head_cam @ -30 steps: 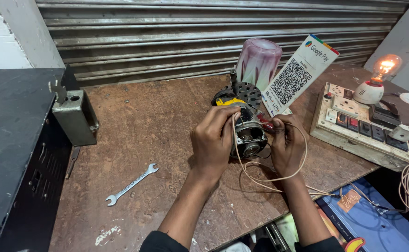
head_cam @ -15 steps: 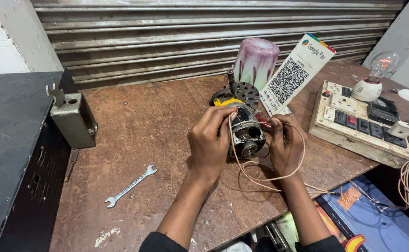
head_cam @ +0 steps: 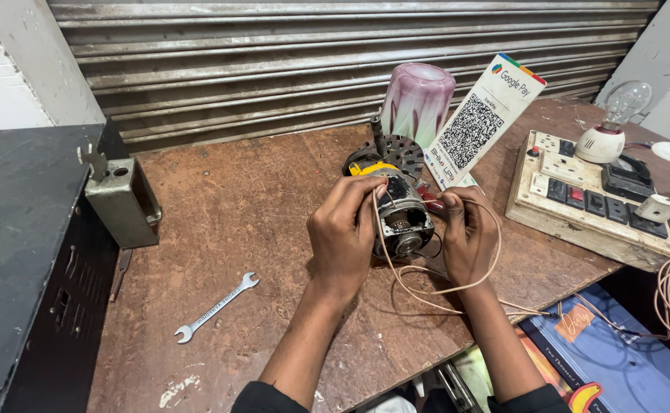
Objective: The person connects a copper wire to a yellow motor on a workbench and repeatedly touches the wire to different points on the motor while a test light bulb illuminates. The person adjusts the wire contact and repositions the motor during the test.
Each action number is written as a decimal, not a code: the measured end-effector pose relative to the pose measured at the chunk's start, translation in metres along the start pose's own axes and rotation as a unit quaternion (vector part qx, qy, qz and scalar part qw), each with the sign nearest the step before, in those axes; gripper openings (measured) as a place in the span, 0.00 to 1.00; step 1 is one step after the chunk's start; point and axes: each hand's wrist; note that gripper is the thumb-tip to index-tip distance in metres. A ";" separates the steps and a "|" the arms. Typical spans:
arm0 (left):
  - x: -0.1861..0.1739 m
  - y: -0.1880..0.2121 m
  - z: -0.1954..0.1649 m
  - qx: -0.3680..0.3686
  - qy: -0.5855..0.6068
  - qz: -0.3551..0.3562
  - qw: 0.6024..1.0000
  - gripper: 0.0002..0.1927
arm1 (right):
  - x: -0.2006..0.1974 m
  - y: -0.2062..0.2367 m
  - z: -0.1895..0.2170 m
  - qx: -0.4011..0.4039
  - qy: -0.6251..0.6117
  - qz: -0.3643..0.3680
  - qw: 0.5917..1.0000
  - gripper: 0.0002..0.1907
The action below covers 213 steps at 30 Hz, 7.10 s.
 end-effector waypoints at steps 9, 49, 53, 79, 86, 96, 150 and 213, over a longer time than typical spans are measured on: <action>-0.005 -0.002 -0.006 0.001 0.006 0.002 1.000 0.07 | 0.000 -0.001 0.006 0.012 -0.018 0.010 1.000 0.12; -0.013 -0.006 -0.017 0.013 0.030 -0.018 0.999 0.07 | -0.004 0.002 0.017 0.021 -0.064 0.014 0.998 0.10; -0.012 -0.005 -0.015 0.001 0.031 -0.013 0.999 0.07 | -0.004 0.003 0.014 0.025 -0.069 0.019 0.997 0.11; -0.009 -0.004 -0.010 0.014 -0.004 0.008 1.000 0.07 | -0.007 0.005 0.018 -0.073 -0.010 0.049 0.996 0.08; -0.008 -0.001 -0.009 0.020 -0.004 0.007 1.000 0.07 | -0.005 0.006 0.016 -0.047 -0.023 0.063 0.997 0.09; -0.002 0.000 -0.001 0.016 -0.014 0.012 1.000 0.07 | -0.004 0.004 0.013 -0.074 -0.002 0.068 0.995 0.11; -0.006 -0.003 -0.008 0.012 -0.011 0.042 0.999 0.09 | -0.028 0.024 0.036 -0.055 0.027 0.025 0.998 0.06; -0.015 -0.005 -0.017 0.041 -0.026 0.012 0.999 0.07 | -0.049 0.039 0.055 -0.197 0.112 0.133 0.965 0.13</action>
Point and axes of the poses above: each hand's wrist, its own y-axis away from the middle knuckle, its own x-axis out of the palm, z = x × y
